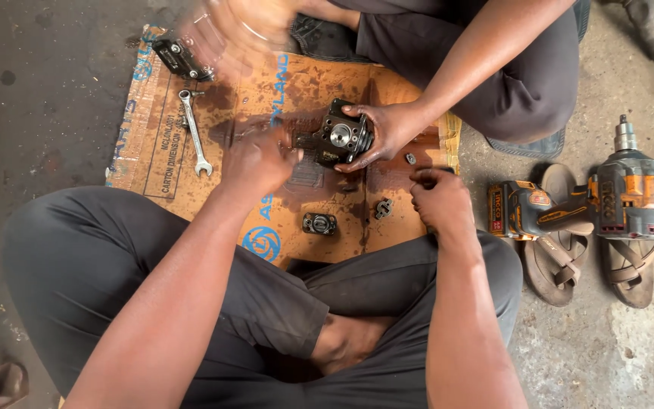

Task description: Manually disassembling and inspecting internal engine or pump components.

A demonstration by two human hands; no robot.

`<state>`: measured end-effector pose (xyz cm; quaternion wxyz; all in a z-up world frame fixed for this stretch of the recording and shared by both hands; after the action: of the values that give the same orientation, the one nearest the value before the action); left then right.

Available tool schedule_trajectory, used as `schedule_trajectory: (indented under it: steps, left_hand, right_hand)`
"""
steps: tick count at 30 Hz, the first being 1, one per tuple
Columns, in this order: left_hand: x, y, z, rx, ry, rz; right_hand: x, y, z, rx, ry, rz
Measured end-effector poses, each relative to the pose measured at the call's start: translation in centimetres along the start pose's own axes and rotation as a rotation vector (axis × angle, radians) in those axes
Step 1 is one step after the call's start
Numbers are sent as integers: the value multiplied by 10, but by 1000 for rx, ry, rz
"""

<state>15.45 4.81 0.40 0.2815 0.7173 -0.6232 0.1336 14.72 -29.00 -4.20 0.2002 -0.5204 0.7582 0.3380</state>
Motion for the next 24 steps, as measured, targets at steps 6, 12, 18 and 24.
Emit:
schedule_trajectory:
  steps: [6,12,18,24]
  left_hand:
    - [-56,-28,16,-142,-255,-82]
    - [-83,-32,-17,-86,-369,-54]
    - [-58,-21,16,-208,-363,-62]
    - [-16,-31,35,-57,3,199]
  right_hand:
    - [5,-8,29,-92,375,68]
    - [52,-56,3,101,329,112]
    - [55,-81,-37,219,170,83]
    - [40,-117,22,86,378,-30]
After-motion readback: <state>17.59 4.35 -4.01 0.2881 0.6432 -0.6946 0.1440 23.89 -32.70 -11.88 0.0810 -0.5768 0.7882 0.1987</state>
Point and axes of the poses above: each hand's wrist, its own y-axis away from the middle knuckle, its own z-axis out of the palm, x = y × z, the point moved 10 cm from there along -y, towards the middle knuckle, and after that the axes turned 3 degrees about z, right-handed, at the moved point
